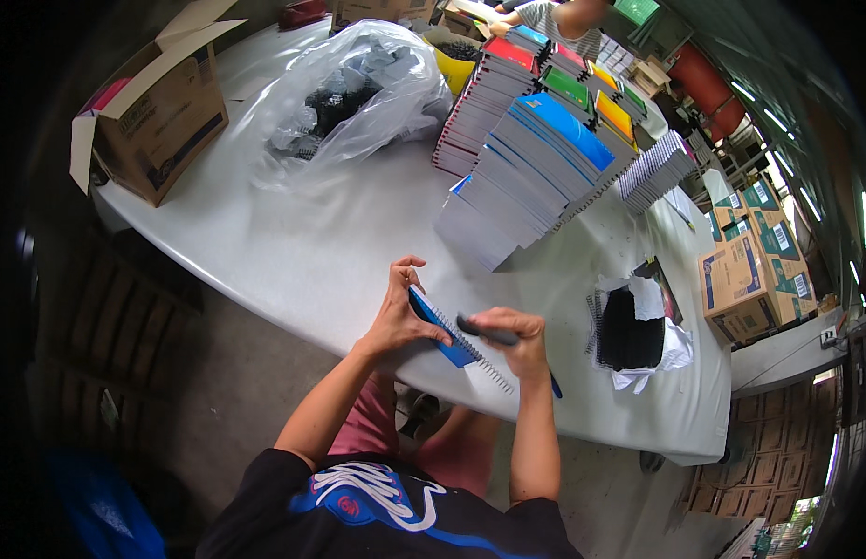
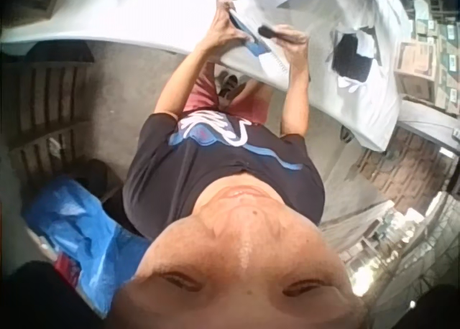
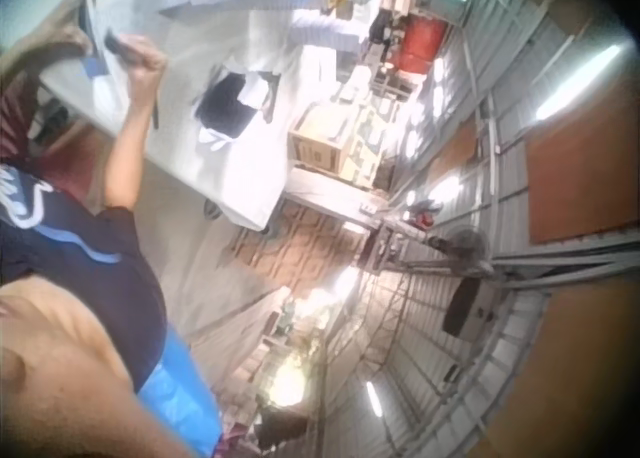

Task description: The person unpacks notebooks from a cardboard box and places them on a table. Then, using pliers, the person attaches spiral wire bindings to the notebooks one at a time, stacking the finished notebooks on the table.

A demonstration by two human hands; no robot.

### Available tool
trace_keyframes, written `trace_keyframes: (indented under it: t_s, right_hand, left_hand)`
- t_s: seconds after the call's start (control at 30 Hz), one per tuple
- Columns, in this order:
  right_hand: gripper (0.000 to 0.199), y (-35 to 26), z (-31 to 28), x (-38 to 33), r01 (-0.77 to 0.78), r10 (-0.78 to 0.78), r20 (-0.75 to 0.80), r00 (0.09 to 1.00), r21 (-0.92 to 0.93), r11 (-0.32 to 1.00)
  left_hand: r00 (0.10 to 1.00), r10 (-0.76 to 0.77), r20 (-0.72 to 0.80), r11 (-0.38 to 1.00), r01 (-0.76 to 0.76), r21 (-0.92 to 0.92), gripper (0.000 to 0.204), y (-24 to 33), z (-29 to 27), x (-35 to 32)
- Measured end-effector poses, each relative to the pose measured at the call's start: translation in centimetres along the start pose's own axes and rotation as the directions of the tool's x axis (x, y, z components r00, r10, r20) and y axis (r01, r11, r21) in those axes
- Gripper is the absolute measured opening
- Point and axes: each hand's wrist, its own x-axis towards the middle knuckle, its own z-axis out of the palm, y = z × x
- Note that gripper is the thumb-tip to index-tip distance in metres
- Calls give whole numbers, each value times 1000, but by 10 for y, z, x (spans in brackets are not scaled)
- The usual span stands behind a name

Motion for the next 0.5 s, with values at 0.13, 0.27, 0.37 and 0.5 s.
trace_keyframes:
  t_s: [0.13,0.27,0.37,0.5]
  right_hand:
    - [36,4,2,7,-118,94,-90,991,-311,943]
    - [37,-2,10,12,13,-12,17,1000,-45,999]
    - [36,2,9,17,-202,186,-92,978,-201,959]
    - [35,-11,28,22,-42,41,-9,999,-250,967]
  left_hand:
    - [987,-140,75,986,146,-85,97,4,-2,2]
    - [998,-19,56,1000,19,1,99,-2,-1,2]
    - [996,-73,52,996,75,-38,100,5,-2,3]
    - [997,-28,74,1000,29,-10,98,-1,-2,-2]
